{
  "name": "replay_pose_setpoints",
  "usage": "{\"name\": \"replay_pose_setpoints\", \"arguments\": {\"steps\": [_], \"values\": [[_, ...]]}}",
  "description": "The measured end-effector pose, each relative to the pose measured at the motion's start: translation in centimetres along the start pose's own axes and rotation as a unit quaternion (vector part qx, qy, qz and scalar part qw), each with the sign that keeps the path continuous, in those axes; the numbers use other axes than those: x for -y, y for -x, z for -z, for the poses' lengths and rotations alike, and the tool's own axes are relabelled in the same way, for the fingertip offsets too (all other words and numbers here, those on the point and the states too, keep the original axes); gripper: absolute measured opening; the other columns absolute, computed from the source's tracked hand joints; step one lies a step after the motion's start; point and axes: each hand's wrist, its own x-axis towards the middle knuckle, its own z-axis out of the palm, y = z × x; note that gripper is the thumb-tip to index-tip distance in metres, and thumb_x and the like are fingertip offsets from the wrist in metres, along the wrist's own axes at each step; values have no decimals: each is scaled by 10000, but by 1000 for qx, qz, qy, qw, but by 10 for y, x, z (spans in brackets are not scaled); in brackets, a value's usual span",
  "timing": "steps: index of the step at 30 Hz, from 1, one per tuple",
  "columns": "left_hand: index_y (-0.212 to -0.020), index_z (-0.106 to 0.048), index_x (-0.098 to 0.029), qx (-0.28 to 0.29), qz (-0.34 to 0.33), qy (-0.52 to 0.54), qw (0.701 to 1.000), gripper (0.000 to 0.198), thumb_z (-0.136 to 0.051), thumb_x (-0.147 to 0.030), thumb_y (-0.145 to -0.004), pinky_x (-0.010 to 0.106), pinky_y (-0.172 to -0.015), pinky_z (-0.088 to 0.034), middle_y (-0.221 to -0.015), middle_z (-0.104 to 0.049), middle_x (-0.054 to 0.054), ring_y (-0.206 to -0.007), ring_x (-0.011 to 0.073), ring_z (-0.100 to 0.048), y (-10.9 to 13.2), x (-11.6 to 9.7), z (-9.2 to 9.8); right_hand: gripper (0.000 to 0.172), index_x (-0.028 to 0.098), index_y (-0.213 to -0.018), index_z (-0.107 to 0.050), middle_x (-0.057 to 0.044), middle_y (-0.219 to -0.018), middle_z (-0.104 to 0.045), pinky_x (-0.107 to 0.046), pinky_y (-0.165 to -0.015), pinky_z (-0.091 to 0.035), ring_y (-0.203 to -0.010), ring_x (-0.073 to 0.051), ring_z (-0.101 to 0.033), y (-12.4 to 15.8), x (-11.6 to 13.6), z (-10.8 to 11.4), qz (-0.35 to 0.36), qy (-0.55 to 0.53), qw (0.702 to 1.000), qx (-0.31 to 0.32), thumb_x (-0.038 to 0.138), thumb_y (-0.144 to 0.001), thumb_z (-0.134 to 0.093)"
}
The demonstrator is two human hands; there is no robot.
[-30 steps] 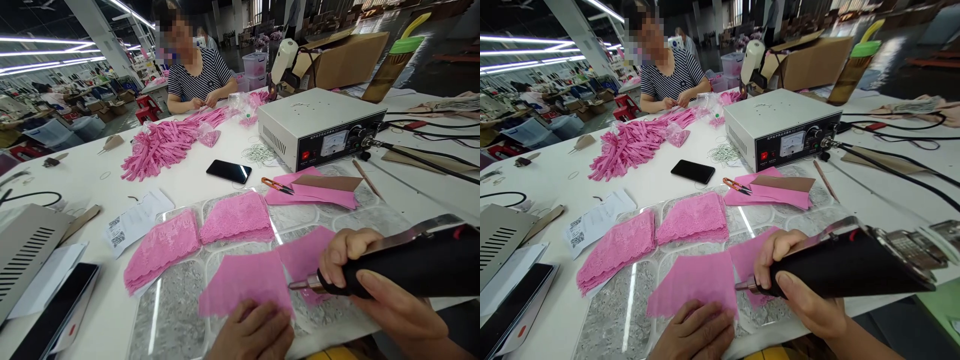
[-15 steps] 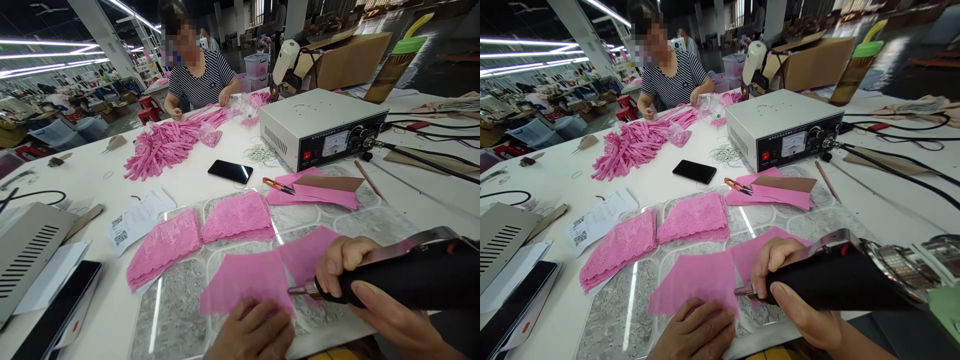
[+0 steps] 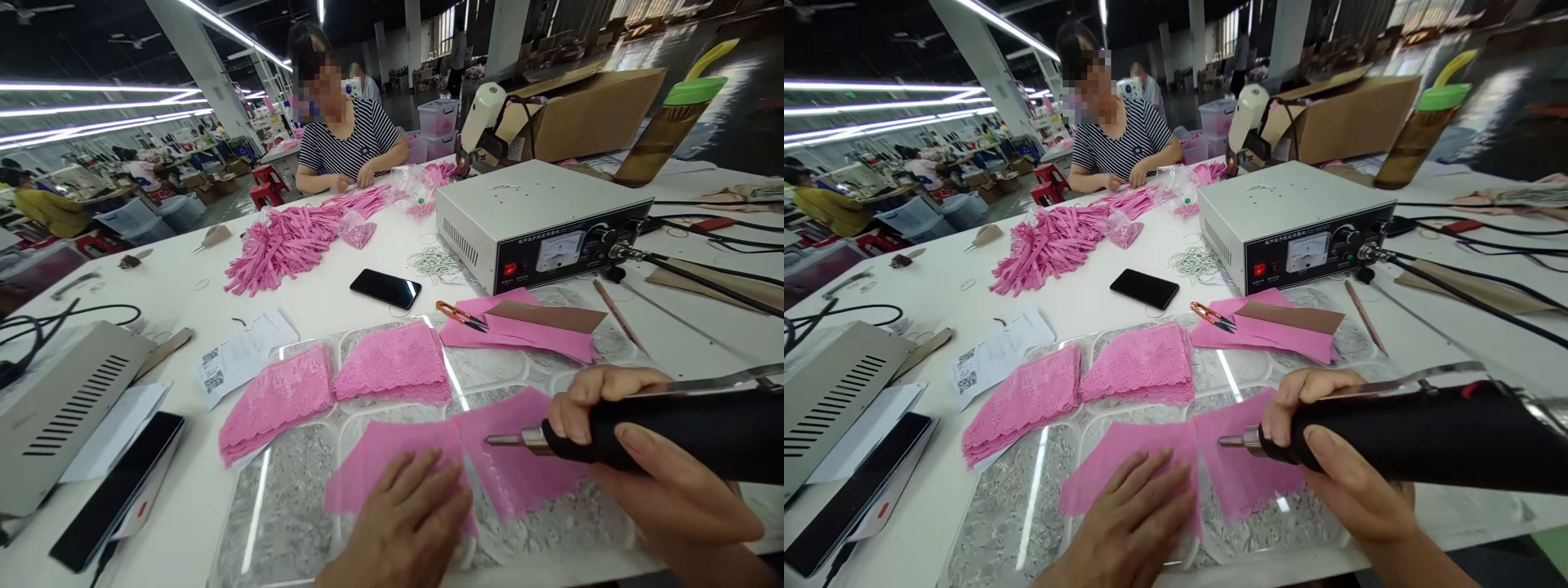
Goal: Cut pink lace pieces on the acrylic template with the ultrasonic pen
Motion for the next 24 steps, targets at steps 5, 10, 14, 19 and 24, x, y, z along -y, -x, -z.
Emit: {"name": "replay_pose_setpoints", "arguments": {"steps": [5, 10, 14, 19, 24], "values": [[-1335, -515, -167, 90, 61, -61, 992, 373, -429, -250, -981, 478, -999, -478, -1389, -520, 87, -1306, 277, -463, 2, 8, -2, 118, 245, -804, -591, -9, -721, -549, -321, -543, -551, -552, -153, -554, -7, 3, 8, -1, 38, 999, 19, 297, -775, -694], [-1342, -510, -171, 78, 110, -112, 985, 375, -385, -233, -994, 451, -1014, -468, -1374, -535, 86, -1290, 255, -484, 15, 8, 7, 142, 260, -830, -582, -6, -753, -570, -317, -576, -558, -565, -151, -567, -11, 8, 12, 14, 74, 997, 21, 317, -782, -703], [-1245, -583, -128, 22, 90, -74, 993, 325, -423, -215, -975, 413, -1091, -382, -1286, -608, 102, -1290, 225, -482, 2, -5, 8, 117, 262, -868, -577, -9, -750, -585, -310, -607, -543, -593, -155, -576, -14, 6, 10, 15, 61, 997, 42, 294, -810, -673], [-1125, -641, -158, -41, 24, -17, 999, 261, -491, -297, -963, 360, -1111, -337, -1179, -674, 48, -1179, 180, -574, -21, -23, -17, 108, 272, -889, -564, 8, -769, -572, -302, -594, -538, -583, -140, -573, -21, -3, 1, 18, 44, 995, 91, 316, -847, -652], [-1028, -664, -162, -139, 64, 4, 988, 266, -488, -350, -959, 348, -1137, -276, -1101, -705, 40, -1121, 167, -603, -20, -30, -42, 101, 264, -905, -562, 6, -771, -571, -309, -611, -526, -618, -150, -572, -23, -16, -9, 11, 28, 994, 105, 313, -855, -635]]}}
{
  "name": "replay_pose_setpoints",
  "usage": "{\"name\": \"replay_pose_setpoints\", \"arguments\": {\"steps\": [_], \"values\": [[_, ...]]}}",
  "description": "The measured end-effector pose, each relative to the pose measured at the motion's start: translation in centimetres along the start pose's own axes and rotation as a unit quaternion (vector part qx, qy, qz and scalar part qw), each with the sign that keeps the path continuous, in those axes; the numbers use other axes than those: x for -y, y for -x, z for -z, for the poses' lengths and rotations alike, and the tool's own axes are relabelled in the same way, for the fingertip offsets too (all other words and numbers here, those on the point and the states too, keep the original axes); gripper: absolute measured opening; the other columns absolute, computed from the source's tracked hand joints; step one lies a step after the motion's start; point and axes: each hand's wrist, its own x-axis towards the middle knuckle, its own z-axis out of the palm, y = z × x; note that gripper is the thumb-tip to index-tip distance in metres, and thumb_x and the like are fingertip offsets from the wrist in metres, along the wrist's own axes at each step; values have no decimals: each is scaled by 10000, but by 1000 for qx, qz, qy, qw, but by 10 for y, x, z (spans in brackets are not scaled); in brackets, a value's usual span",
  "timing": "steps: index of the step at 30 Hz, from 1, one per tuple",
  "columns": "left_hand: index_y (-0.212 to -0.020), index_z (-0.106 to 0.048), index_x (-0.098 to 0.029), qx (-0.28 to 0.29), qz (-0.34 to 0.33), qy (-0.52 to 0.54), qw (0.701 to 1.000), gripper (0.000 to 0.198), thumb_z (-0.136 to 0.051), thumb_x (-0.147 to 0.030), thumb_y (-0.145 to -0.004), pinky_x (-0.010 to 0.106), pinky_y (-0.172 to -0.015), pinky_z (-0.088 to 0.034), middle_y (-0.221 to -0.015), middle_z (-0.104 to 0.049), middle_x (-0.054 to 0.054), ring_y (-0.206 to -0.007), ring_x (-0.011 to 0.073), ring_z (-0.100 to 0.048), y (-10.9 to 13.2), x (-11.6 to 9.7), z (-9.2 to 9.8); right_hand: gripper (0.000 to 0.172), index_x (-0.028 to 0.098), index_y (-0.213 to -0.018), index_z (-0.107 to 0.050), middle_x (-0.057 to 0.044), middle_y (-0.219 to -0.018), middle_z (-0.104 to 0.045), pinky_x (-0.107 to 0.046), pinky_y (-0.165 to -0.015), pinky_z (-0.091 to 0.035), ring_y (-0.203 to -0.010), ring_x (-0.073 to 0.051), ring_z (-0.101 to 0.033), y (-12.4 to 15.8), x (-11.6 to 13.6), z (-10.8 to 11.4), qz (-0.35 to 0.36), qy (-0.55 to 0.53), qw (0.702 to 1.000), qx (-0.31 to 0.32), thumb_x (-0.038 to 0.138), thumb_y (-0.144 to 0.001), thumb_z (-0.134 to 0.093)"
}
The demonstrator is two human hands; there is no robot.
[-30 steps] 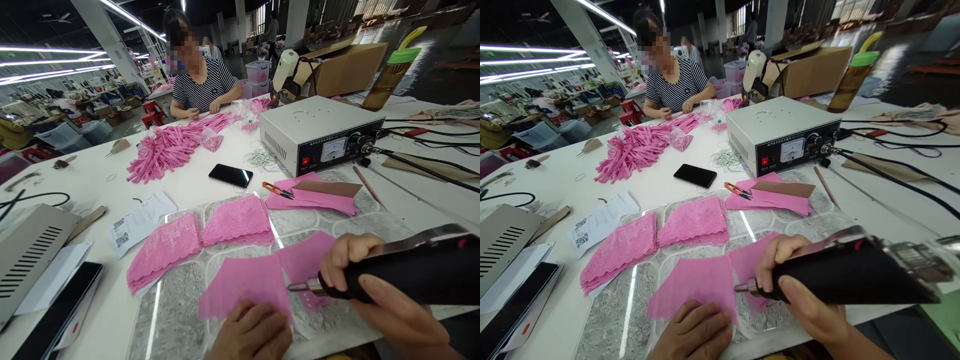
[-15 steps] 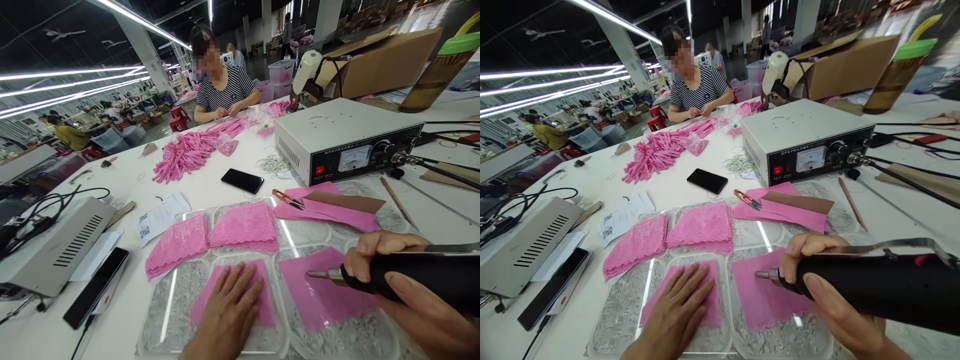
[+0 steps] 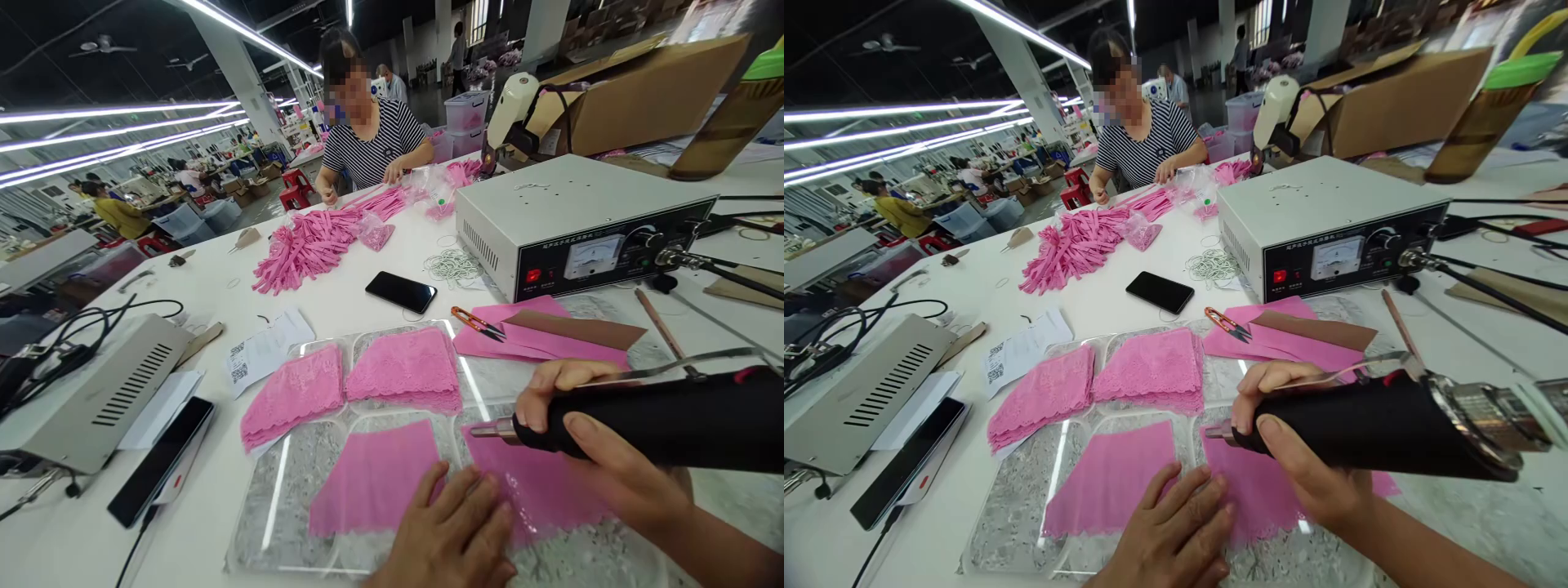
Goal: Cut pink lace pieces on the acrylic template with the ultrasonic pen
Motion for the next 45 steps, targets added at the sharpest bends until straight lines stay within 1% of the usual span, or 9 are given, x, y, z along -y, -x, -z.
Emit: {"name": "replay_pose_setpoints", "arguments": {"steps": [11, 16, 19, 24, 28, 31, 36, 41, 45], "values": [[-1000, -681, -159, -17, -26, -9, 999, 323, -418, -347, -997, 372, -1158, -210, -1080, -699, 25, -1058, 156, -611, 4, -3, -1, 66, 252, -883, -592, -14, -816, -568, -364, -620, -511, -626, -169, -579, -3, -8, -5, -7, 2, 1000, -15, 232, -830, -624], [-1032, -685, -181, 16, -52, -22, 998, 351, -378, -351, -1016, 366, -1155, -211, -1091, -696, 20, -1069, 151, -607, 1, 1, 6, 130, 290, -916, -595, 0, -784, -588, -390, -642, -507, -613, -178, -593, -4, -9, -6, -2, -2, 1000, -2, 194, -831, -616], [-1033, -687, -183, 27, -56, -15, 998, 348, -381, -349, -1018, 350, -1152, -217, -1087, -699, 13, -1077, 145, -604, 0, 1, 9, 105, 276, -894, -587, 0, -805, -579, -381, -628, -517, -613, -170, -593, -3, -10, -5, -7, -2, 1000, 1, 189, -841, -610], [-998, -694, -175, -1, -51, -2, 999, 388, -352, -353, -1028, 344, -1125, -269, -1051, -713, 9, -1078, 156, -609, 2, 1, 5, 73, 252, -846, -579, -3, -804, -560, -376, -588, -531, -599, -164, -578, -2, -11, -3, -18, -5, 1000, -1, 203, -834, -633], [-1046, -683, -182, 33, -74, -9, 997, 347, -387, -361, -1020, 302, -1030, -395, -1112, -699, 20, -1092, 159, -610, 2, 3, 9, 57, 251, -867, -592, -9, -821, -538, -350, -555, -524, -581, -152, -569, -1, -5, -2, -23, -26, 999, -20, 258, -827, -632], [-1043, -677, -167, 35, -70, -2, 997, 326, -418, -363, -1009, 277, -949, -454, -1102, -700, 35, -1068, 158, -618, 1, 3, 14, 57, 246, -850, -597, -8, -808, -531, -334, -521, -526, -545, -143, -559, 1, 0, 1, -41, -39, 998, -26, 275, -815, -631], [-1027, -668, -147, 29, -60, 11, 998, 308, -442, -354, -1000, 266, -884, -471, -1048, -705, 42, -1037, 165, -621, 0, 1, 14, 48, 244, -846, -601, -14, -799, -541, -338, -515, -534, -536, -150, -575, 3, 1, 6, -58, -36, 998, 0, 257, -815, -635], [-1051, -652, -144, 55, -68, 16, 996, 286, -475, -359, -985, 273, -893, -463, -1084, -691, 64, -1053, 173, -611, 2, 0, 13, 63, 250, -865, -592, -16, -808, -544, -350, -518, -532, -545, -155, -573, 5, -1, 4, -58, -32, 998, 15, 277, -827, -636], [-1035, -654, -129, 43, -60, 33, 997, 295, -459, -346, -991, 274, -871, -471, -1049, -702, 60, -1029, 181, -620, 0, 1, 13, 66, 241, -841, -578, -6, -796, -543, -333, -505, -535, -539, -147, -572, 4, 1, 1, -54, -28, 998, 15, 264, -830, -639]]}}
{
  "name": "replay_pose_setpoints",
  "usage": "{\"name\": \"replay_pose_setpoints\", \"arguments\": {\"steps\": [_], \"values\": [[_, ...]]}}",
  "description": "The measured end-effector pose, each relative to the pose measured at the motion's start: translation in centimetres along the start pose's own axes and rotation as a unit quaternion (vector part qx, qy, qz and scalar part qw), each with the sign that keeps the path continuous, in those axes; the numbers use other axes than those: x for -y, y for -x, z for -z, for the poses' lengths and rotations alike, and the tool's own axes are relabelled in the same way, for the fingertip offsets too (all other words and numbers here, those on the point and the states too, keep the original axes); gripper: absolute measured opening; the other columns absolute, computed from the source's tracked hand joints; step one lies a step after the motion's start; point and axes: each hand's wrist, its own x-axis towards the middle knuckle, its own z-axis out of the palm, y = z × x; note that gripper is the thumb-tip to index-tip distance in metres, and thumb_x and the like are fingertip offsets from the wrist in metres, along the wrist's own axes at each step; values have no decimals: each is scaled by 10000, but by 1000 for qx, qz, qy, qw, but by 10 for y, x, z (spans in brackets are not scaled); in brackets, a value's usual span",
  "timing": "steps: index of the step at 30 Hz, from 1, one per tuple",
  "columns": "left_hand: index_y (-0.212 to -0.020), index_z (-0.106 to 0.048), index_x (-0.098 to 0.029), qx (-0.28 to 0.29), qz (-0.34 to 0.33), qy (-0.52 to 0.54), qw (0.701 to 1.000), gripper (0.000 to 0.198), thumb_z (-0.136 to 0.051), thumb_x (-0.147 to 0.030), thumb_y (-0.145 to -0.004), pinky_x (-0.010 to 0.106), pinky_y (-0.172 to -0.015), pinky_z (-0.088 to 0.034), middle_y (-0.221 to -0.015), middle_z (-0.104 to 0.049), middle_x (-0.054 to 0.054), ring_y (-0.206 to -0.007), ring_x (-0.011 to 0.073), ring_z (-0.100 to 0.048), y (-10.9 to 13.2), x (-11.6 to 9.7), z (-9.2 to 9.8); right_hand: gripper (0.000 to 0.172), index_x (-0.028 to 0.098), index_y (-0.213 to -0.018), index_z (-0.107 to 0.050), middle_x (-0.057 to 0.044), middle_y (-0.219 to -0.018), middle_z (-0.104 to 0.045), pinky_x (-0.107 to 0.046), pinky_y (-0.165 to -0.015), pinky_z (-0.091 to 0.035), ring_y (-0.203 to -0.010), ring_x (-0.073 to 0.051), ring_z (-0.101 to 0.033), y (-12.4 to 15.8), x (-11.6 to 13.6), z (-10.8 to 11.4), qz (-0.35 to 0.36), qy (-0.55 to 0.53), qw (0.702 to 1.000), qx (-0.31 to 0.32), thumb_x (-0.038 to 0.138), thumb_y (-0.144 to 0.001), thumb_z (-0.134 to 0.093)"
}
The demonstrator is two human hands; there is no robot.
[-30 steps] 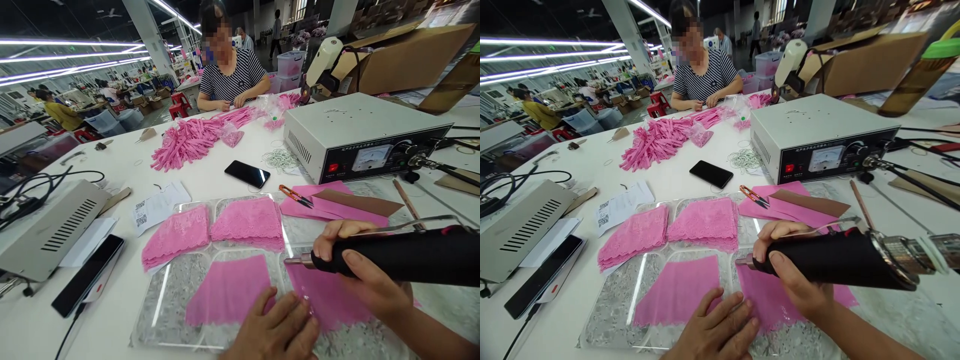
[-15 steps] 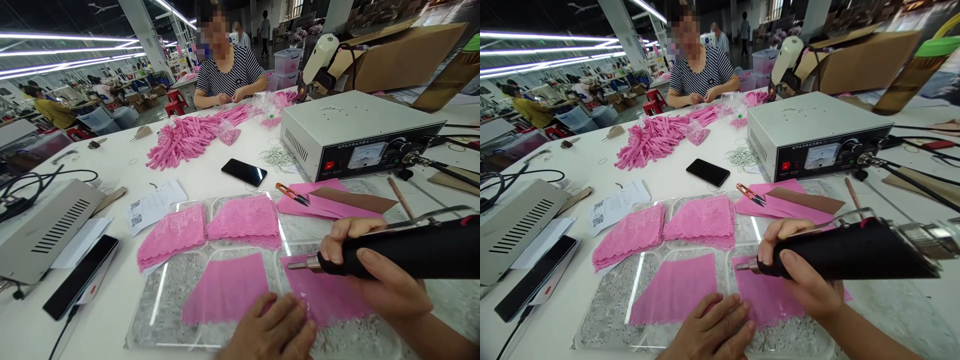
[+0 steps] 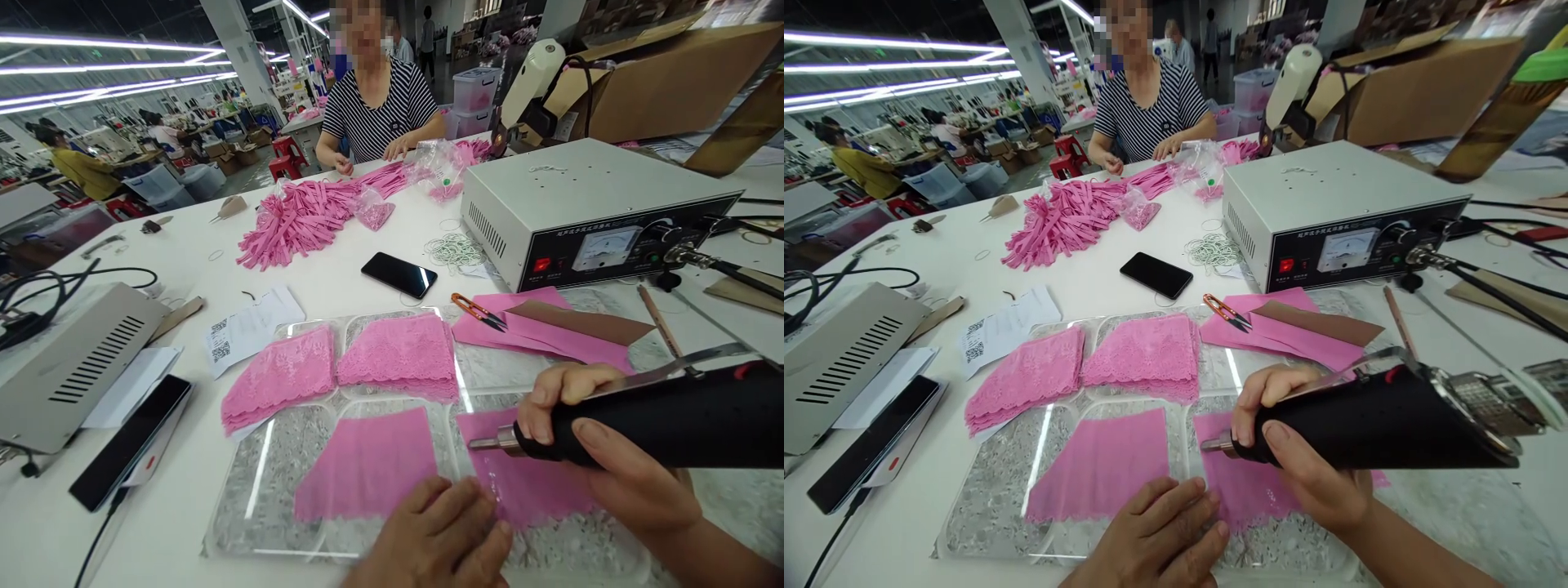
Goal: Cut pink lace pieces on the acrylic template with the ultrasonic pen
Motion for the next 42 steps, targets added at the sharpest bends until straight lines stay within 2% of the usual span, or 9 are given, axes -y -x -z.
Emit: {"name": "replay_pose_setpoints", "arguments": {"steps": [6, 11, 14, 17, 28, 33, 37, 40, 42], "values": [[-1060, -641, -121, 39, 3, 5, 999, 265, -502, -330, -974, 267, -873, -481, -1025, -706, 69, -1033, 173, -629, -4, -1, 8, 44, 247, -862, -583, 2, -790, -544, -336, -545, -543, -558, -144, -577, -1, 3, -2, 5, -13, 1000, 18, 229, -841, -617], [-1010, -660, -135, 26, 8, 23, 999, 252, -480, -311, -991, 241, -873, -480, -986, -725, 35, -1004, 153, -641, -7, -3, 18, 65, 254, -858, -588, 10, -773, -536, -317, -471, -525, -520, -138, -559, 2, 9, 0, -32, -62, 997, 12, 283, -823, -634], [-1012, -664, -141, 36, 9, 21, 999, 246, -491, -314, -987, 244, -871, -482, -1015, -723, 37, -1010, 156, -640, -6, -4, 20, 78, 251, -842, -594, 8, -759, -542, -300, -476, -520, -519, -133, -563, 4, 12, 3, -49, -66, 996, 18, 294, -819, -655], [-1036, -662, -149, 58, 8, 10, 998, 239, -522, -331, -970, 255, -884, -485, -1052, -716, 43, -1037, 160, -631, -3, -4, 20, 108, 249, -824, -587, 12, -744, -547, -295, -510, -524, -521, -126, -569, 5, 13, 4, -59, -48, 997, 29, 314, -826, -673], [-1061, -655, -133, 66, 13, 23, 997, 274, -496, -341, -979, 257, -892, -487, -1060, -712, 57, -1056, 169, -622, -7, -3, 21, 138, 261, -825, -563, 13, -719, -544, -324, -503, -533, -522, -145, -566, 7, 18, 2, -83, -33, 995, 54, 335, -833, -680], [-1079, -648, -127, 81, 4, 23, 996, 283, -525, -355, -963, 267, -888, -493, -1068, -706, 72, -1046, 172, -629, -6, -2, 18, 141, 252, -811, -544, 13, -744, -543, -301, -515, -519, -529, -133, -568, 9, 13, 3, -73, -24, 995, 64, 317, -848, -664], [-1044, -653, -125, 61, 11, 36, 997, 280, -496, -347, -980, 267, -849, -503, -1046, -716, 56, -1021, 172, -640, -8, -2, 18, 108, 264, -833, -551, 24, -745, -542, -286, -514, -522, -535, -124, -567, 9, 12, 3, -63, -40, 995, 71, 321, -859, -639], [-1022, -658, -134, 47, 17, 42, 998, 286, -462, -341, -995, 268, -823, -508, -1030, -722, 44, -990, 169, -653, -9, -2, 18, 93, 262, -849, -583, 13, -761, -538, -306, -500, -536, -537, -133, -570, 3, 17, 10, -64, -55, 996, 32, 313, -829, -659], [-1026, -661, -146, 37, 31, 18, 999, 265, -457, -312, -996, 271, -829, -510, -1008, -727, 40, -980, 167, -659, -11, 0, 18, 111, 242, -816, -607, 6, -751, -535, -302, -464, -532, -507, -133, -560, -4, 23, 18, -39, -60, 997, -34, 298, -778, -695]]}}
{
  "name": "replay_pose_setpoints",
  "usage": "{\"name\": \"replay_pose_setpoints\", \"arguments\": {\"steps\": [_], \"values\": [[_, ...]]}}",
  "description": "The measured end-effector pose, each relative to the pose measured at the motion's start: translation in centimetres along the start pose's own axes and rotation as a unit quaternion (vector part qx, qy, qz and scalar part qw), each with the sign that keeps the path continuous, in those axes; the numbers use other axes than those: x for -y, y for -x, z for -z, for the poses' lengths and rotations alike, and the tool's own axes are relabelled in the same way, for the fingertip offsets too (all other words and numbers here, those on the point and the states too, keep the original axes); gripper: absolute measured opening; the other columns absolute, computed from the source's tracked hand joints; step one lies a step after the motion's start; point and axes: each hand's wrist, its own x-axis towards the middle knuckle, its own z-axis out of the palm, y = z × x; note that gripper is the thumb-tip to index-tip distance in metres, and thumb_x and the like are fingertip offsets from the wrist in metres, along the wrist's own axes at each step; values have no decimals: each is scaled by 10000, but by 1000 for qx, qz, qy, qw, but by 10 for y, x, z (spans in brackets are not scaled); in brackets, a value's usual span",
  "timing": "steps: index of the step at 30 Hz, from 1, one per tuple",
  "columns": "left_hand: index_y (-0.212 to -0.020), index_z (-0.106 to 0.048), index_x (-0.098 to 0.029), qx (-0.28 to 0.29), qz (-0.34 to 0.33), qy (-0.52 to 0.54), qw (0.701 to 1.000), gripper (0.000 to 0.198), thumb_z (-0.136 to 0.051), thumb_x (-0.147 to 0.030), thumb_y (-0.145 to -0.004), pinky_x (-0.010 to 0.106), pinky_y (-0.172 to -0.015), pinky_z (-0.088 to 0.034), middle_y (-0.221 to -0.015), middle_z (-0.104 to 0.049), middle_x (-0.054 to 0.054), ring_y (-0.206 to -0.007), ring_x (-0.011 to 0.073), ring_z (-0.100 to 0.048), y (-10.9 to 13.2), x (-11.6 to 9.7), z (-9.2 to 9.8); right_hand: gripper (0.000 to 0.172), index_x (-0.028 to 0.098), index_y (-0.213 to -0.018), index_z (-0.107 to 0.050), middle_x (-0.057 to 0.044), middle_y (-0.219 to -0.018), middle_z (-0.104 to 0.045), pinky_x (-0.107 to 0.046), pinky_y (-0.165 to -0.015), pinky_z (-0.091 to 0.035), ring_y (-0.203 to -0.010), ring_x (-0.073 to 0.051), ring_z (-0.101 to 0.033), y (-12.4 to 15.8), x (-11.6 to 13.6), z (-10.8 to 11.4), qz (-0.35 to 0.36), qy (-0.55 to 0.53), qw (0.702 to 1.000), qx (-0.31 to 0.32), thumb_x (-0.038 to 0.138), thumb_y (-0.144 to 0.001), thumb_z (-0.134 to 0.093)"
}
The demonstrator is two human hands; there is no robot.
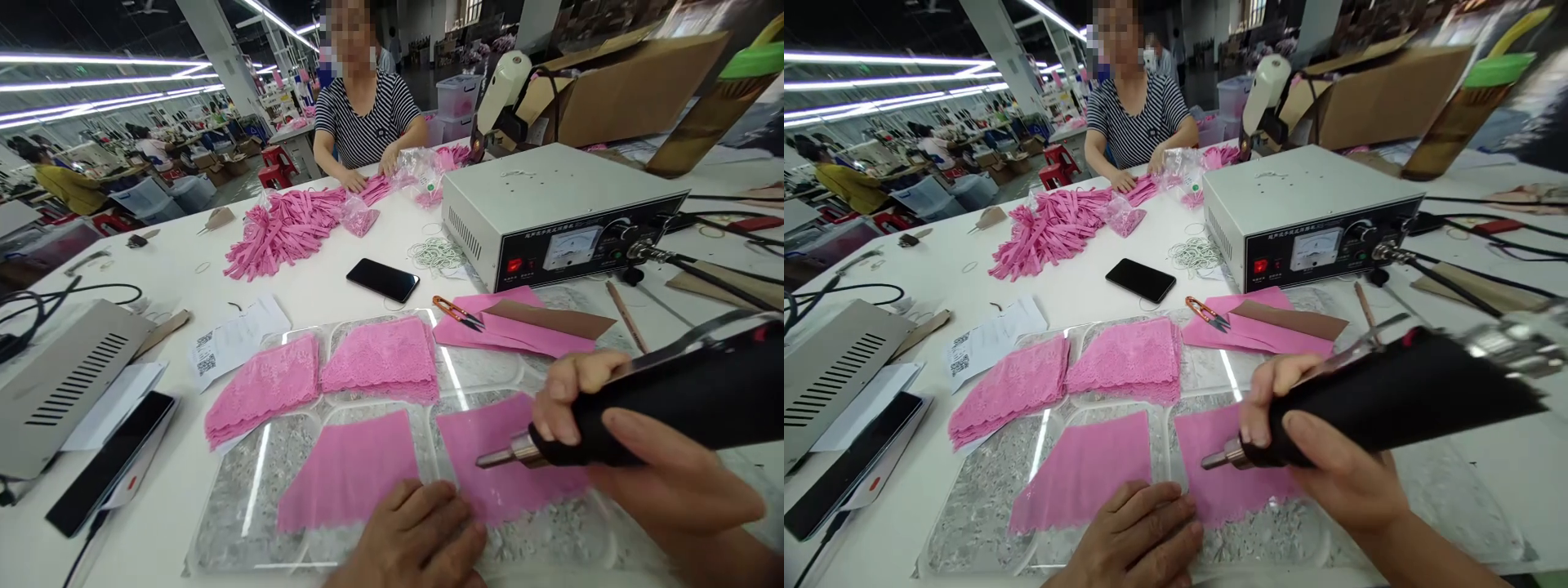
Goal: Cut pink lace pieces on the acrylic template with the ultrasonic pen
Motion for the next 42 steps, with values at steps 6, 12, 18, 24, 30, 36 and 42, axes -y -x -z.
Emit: {"name": "replay_pose_setpoints", "arguments": {"steps": [6, 12, 18, 24, 30, 36, 42], "values": [[-1088, -653, -132, -43, 40, -118, 991, 258, -435, -198, -966, 309, -845, -519, -1056, -717, 92, -1046, 210, -651, -9, 14, -12, 78, 206, -680, -623, -3, -677, -535, -306, -467, -515, -484, -136, -541, -15, 13, 29, 116, 53, 975, -184, 162, -634, -668], [-1121, -652, -163, -54, 38, -139, 988, 272, -433, -247, -982, 302, -953, -453, -1123, -698, 63, -1124, 198, -611, -8, 25, -28, 82, 219, -732, -622, 1, -731, -544, -310, -512, -524, -524, -133, -539, -11, 7, 37, 134, 76, 968, -198, 188, -666, -660], [-1103, -655, -171, -54, 9, -131, 990, 267, -419, -231, -996, 270, -962, -439, -1070, -716, 44, -1072, 153, -635, -7, 28, -27, 108, 236, -768, -623, 2, -763, -535, -323, -514, -543, -535, -140, -539, -5, 9, 44, 125, 88, 967, -203, 185, -676, -645], [-1097, -646, -128, -23, -23, -115, 993, 266, -412, -139, -971, 286, -780, -514, -1113, -700, 87, -1012, 187, -660, -39, 16, -35, 108, 227, -792, -615, -3, -785, -539, -333, -493, -559, -551, -149, -563, 2, 10, 56, 114, 76, 973, -183, 177, -704, -652], [-1089, -647, -113, -49, -15, -105, 993, 270, -408, -153, -968, 325, -815, -509, -1127, -689, 118, -1055, 223, -639, -56, 11, -51, 89, 246, -836, -624, -8, -806, -545, -358, -527, -572, -573, -153, -566, -2, 9, 59, 143, 73, 976, -145, 210, -762, -657], [-1149, -643, -154, -22, 16, -166, 986, 281, -437, -154, -957, 294, -884, -488, -1154, -683, 101, -1098, 194, -623, -26, 19, -42, 83, 235, -845, -624, -20, -813, -556, -344, -535, -558, -586, -157, -574, -4, 1, 55, 152, 87, 973, -150, 224, -774, -665], [-1201, -623, -150, 13, 44, -190, 981, 310, -449, -155, -944, 322, -894, -485, -1222, -650, 105, -1154, 218, -590, -6, 25, -36, 100, 234, -827, -633, -19, -785, -565, -352, -517, -562, -566, -159, -571, -4, 2, 53, 152, 97, 970, -162, 191, -744, -668]]}}
